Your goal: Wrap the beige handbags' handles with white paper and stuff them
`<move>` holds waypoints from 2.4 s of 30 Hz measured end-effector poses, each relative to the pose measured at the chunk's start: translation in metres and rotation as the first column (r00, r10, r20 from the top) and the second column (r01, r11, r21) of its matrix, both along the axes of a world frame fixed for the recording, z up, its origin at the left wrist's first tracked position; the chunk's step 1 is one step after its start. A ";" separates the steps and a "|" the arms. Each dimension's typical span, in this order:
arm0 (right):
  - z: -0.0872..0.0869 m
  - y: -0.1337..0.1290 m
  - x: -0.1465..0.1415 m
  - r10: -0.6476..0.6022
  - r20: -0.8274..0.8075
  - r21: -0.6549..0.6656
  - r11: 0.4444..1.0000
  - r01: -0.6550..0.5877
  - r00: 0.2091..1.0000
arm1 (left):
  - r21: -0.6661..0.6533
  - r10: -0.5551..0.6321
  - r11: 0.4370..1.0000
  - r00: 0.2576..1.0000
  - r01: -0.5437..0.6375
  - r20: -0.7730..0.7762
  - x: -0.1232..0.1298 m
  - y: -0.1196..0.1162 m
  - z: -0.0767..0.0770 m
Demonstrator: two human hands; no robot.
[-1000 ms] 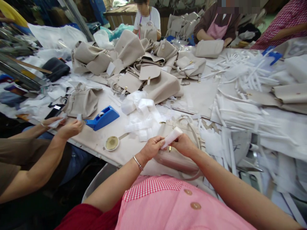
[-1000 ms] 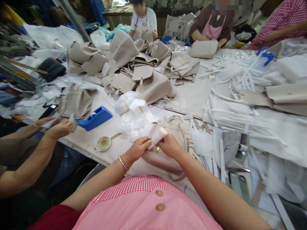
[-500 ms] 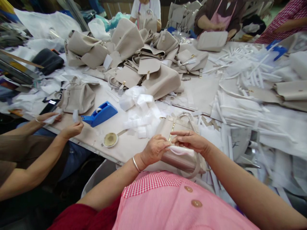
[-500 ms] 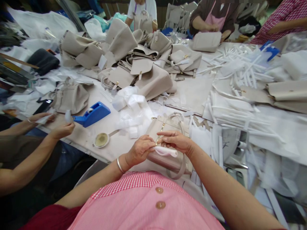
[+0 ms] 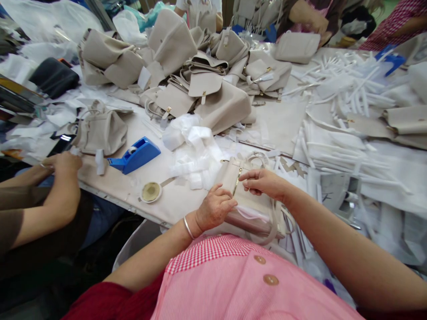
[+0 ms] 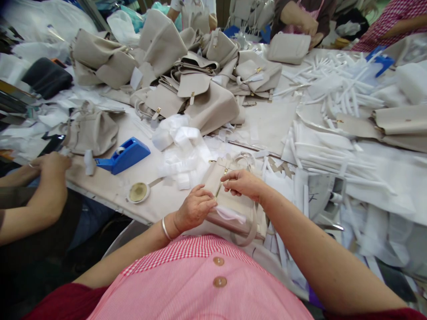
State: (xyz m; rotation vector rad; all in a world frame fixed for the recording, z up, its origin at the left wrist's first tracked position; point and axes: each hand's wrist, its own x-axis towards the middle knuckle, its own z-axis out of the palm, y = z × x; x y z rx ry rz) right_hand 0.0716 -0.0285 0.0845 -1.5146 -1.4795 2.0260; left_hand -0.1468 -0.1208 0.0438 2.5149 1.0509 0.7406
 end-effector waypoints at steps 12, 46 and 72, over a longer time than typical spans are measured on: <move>-0.004 -0.015 -0.009 0.400 0.306 0.346 0.798 -0.493 0.864 | 0.024 0.028 0.999 1.000 -0.028 0.011 0.001 -0.001 -0.003; 0.016 -0.022 -0.019 0.410 0.382 0.566 0.604 -0.561 0.828 | -0.048 0.054 0.997 0.997 -0.056 -0.051 0.003 0.002 -0.006; 0.002 -0.029 -0.024 0.208 0.314 0.694 0.615 -0.374 0.926 | -0.201 0.106 0.972 0.989 -0.124 -0.098 0.005 0.013 0.000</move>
